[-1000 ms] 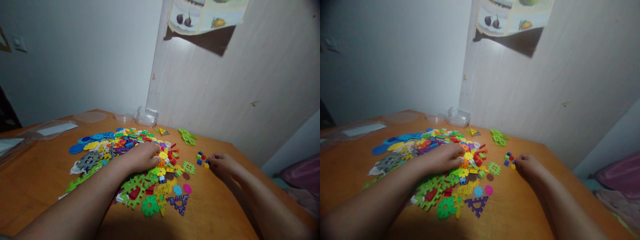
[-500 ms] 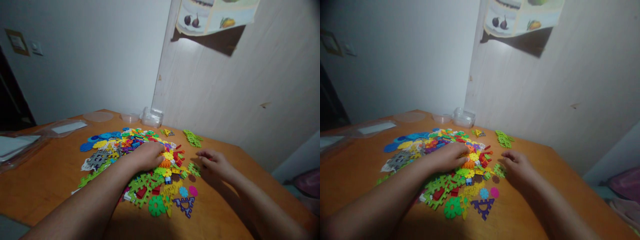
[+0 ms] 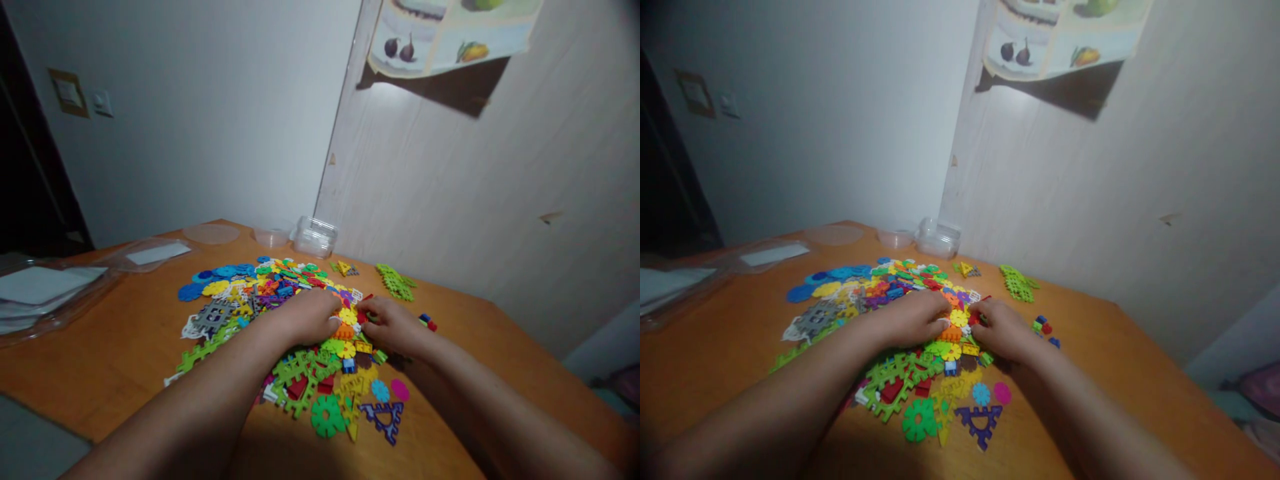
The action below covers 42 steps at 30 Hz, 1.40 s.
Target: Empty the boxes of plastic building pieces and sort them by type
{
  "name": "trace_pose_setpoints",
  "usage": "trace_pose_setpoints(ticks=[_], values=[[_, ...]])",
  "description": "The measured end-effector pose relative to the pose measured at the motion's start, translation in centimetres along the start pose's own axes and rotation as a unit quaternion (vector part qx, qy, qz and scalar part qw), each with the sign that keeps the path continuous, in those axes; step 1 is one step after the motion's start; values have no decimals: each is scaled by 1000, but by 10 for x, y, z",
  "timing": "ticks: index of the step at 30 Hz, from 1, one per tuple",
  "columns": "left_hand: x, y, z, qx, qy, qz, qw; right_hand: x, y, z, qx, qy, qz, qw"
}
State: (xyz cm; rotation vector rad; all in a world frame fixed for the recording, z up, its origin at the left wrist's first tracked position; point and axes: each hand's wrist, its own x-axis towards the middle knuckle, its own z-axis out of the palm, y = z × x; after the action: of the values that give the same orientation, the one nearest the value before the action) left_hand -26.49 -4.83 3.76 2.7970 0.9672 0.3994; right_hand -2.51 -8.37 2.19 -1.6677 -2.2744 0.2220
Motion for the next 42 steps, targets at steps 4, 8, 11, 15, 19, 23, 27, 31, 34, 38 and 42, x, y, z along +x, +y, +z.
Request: trace_pose_setpoints(ticks=[4,8,11,15,19,23,27,31,34,38,42], values=[[0,2,0,-5,-5,-7,1000,0,-2,6,109,48,25,993],[0,6,-2,-24,-4,-1,1000,-3,-9,11,246,90,57,963],[0,7,-2,-41,1,8,999,-6,-17,13,314,99,48,943],[0,6,-2,-52,6,13,999,-12,-16,-3,316,117,77,939],[0,5,-4,-33,6,9,999,-25,9,-34,260,211,131,933],[-1,5,-7,-13,11,-4,1000,-42,44,-54,189,234,194,934],[-1,2,-8,-8,19,-10,1000,-53,72,-45,46,169,174,969],[-1,-1,-10,3,26,-14,1000,-55,87,-30,-81,77,145,983],[-1,-2,-12,8,28,-22,999,-55,87,-29,-123,60,153,979],[-1,-2,-12,7,31,-23,999,-50,64,-30,-84,107,130,982],[-1,-3,-11,9,35,-21,999,-40,26,-18,1,77,85,993]])
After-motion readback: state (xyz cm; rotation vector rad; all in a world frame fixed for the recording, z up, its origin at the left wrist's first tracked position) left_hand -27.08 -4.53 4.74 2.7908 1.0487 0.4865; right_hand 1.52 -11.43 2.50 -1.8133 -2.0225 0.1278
